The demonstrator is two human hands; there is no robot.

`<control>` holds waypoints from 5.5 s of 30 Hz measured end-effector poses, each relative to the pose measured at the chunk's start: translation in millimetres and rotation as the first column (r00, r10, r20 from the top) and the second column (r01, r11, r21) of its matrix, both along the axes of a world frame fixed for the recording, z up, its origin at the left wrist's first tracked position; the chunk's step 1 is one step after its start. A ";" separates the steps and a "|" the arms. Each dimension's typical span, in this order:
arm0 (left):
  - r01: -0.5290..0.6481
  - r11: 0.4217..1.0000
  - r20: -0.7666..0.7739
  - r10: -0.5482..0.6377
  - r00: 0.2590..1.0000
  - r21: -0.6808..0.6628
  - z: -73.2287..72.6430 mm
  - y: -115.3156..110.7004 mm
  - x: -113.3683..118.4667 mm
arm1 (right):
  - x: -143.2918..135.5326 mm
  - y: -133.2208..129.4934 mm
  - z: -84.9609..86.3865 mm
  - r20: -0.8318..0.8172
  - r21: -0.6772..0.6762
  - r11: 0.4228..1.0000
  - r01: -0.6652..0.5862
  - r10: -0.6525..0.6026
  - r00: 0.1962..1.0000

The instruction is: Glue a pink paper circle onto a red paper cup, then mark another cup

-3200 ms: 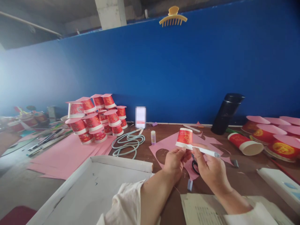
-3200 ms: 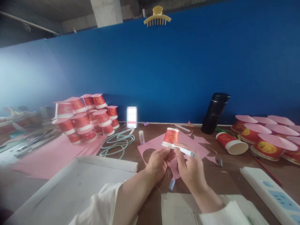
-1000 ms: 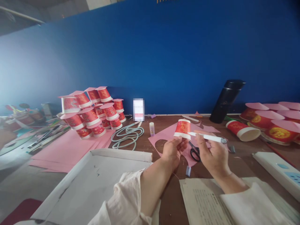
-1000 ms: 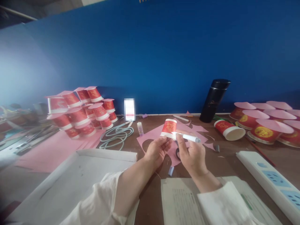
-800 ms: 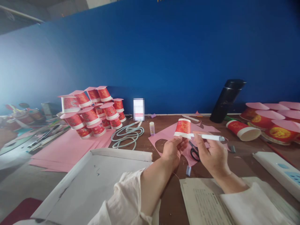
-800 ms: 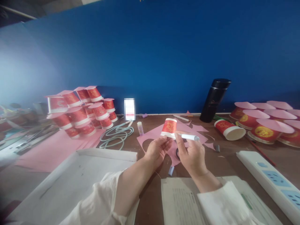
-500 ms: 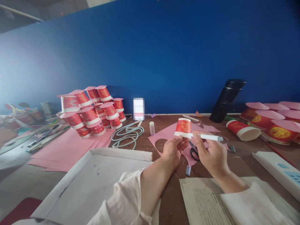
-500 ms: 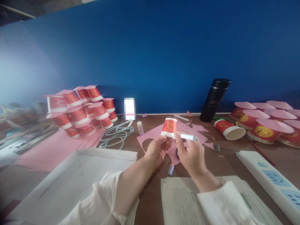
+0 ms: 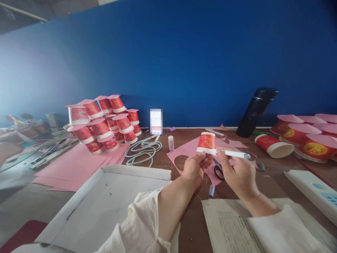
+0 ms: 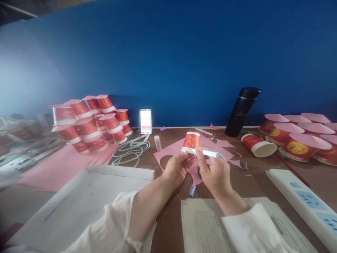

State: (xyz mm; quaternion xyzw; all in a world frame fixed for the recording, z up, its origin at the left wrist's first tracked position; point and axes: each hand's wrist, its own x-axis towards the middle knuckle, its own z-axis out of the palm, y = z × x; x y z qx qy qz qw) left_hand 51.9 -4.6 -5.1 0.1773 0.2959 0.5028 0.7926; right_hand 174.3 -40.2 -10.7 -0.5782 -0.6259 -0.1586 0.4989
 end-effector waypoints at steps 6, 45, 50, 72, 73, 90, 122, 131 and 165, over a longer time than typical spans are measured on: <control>-0.008 1.000 -0.015 0.008 1.000 0.011 -1.1 0.2 0.9 | 0.3 -0.5 0.3 0.005 -0.011 1.000 0.003 -0.003 1.000; 0.013 1.000 -0.023 -0.013 1.000 0.018 -0.9 0.3 -0.4 | -0.1 0.0 1.4 0.030 -0.007 1.000 0.007 -0.007 1.000; 0.005 1.000 -0.017 -0.005 1.000 0.008 0.7 -0.1 -0.2 | 0.8 0.8 0.5 0.040 0.031 0.999 -0.010 0.008 0.999; -0.012 1.000 0.007 0.012 1.000 0.021 -6.1 3.8 2.3 | 2.6 1.5 -2.0 0.068 0.007 1.000 0.013 -0.013 0.998; -0.014 1.000 0.007 0.014 1.000 0.022 -6.5 4.0 2.2 | 2.7 1.7 -2.4 0.068 0.007 1.000 0.015 -0.016 0.998; -0.006 0.999 -0.004 0.006 1.000 0.034 -7.4 4.0 2.8 | 3.5 2.2 0.1 0.078 0.029 1.000 0.008 -0.011 0.997; -0.015 1.000 0.006 0.015 1.000 -0.022 -5.0 3.6 1.1 | 2.6 -0.7 1.3 0.073 0.069 0.995 0.077 -0.082 0.994; -0.006 1.000 0.033 0.007 0.999 -0.030 -1.2 2.6 0.7 | 0.5 -0.7 2.4 0.071 0.059 0.997 0.057 -0.061 0.996; 0.007 1.000 0.060 -0.005 0.998 -0.029 -3.3 3.2 0.7 | -1.3 0.6 3.1 0.098 0.069 0.997 0.022 -0.028 0.995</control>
